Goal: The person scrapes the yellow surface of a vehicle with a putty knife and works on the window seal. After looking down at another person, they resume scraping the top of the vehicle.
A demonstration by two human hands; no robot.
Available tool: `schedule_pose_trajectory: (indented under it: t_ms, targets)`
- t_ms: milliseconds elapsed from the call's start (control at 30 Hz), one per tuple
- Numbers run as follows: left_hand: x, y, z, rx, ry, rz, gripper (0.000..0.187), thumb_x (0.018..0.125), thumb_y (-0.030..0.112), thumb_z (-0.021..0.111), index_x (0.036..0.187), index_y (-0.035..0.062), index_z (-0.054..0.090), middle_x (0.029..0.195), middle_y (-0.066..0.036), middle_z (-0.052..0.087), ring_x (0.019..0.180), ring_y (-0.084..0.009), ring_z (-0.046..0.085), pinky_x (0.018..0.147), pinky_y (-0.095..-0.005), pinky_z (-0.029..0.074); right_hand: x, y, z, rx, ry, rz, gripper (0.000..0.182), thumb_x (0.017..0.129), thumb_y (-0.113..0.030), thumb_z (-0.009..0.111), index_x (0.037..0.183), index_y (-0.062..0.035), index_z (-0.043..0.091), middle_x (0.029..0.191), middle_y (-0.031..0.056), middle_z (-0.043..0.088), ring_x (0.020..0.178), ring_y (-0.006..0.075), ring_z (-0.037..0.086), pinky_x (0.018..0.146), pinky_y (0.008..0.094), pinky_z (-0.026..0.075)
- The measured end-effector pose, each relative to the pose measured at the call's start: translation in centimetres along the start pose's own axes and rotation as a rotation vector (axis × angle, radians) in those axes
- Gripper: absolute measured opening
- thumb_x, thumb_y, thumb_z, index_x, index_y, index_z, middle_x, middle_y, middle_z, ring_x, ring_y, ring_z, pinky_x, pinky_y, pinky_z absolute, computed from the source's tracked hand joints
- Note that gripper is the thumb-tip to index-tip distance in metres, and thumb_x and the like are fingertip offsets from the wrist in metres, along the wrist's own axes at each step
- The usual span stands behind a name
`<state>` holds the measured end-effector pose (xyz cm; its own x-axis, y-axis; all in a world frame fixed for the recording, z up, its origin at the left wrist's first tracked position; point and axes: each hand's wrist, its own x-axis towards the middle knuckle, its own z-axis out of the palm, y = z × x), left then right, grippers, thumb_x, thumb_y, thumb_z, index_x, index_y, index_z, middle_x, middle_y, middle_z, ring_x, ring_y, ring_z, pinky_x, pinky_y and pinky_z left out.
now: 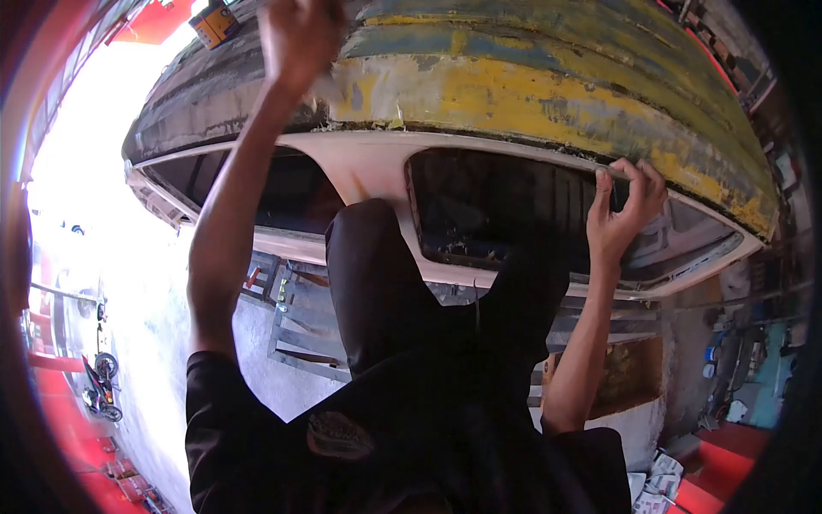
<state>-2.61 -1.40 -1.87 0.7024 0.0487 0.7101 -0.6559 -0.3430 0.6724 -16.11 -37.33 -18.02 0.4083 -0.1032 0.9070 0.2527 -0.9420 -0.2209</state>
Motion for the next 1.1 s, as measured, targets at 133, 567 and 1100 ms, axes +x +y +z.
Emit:
schedule_pose_trajectory:
  t_ms: [133,567,1100]
  targets:
    - [0.8,1.2,-0.3,0.045,0.056,0.109,0.051,0.111,0.039,0.046,0.075,0.0042,0.056,0.057,0.002,0.047,0.054,-0.0085,0.046,0.053,-0.0319,0.041,-0.2,0.2,0.1,-0.008,0.01,-0.025,0.022,0.094,-0.023,0.077,0.107,-0.0084,0.066,0.114,0.0102,0.056,0.114,0.0334,0.053,0.099,0.0478,0.038]
    - [-1.1,-0.8,-0.2,-0.154,0.01,0.009,0.059,0.112,0.046,0.042,0.067,0.0082,0.054,0.052,0.001,0.046,0.046,-0.0066,0.044,0.043,-0.0274,0.035,0.3,-0.2,-0.1,-0.026,0.015,-0.048,0.021,0.095,-0.023,0.076,0.106,-0.0083,0.065,0.111,0.01,0.058,0.113,0.0333,0.054,0.098,0.0487,0.039]
    - [0.2,-0.5,0.6,-0.096,0.087,0.038,0.061,0.112,0.047,0.041,0.065,0.0084,0.052,0.05,0.002,0.043,0.042,-0.0098,0.04,0.041,-0.0293,0.033,0.1,0.1,0.1,-0.031,0.018,-0.027,0.02,0.095,-0.023,0.076,0.106,-0.0087,0.066,0.112,0.0106,0.056,0.112,0.0333,0.053,0.098,0.049,0.037]
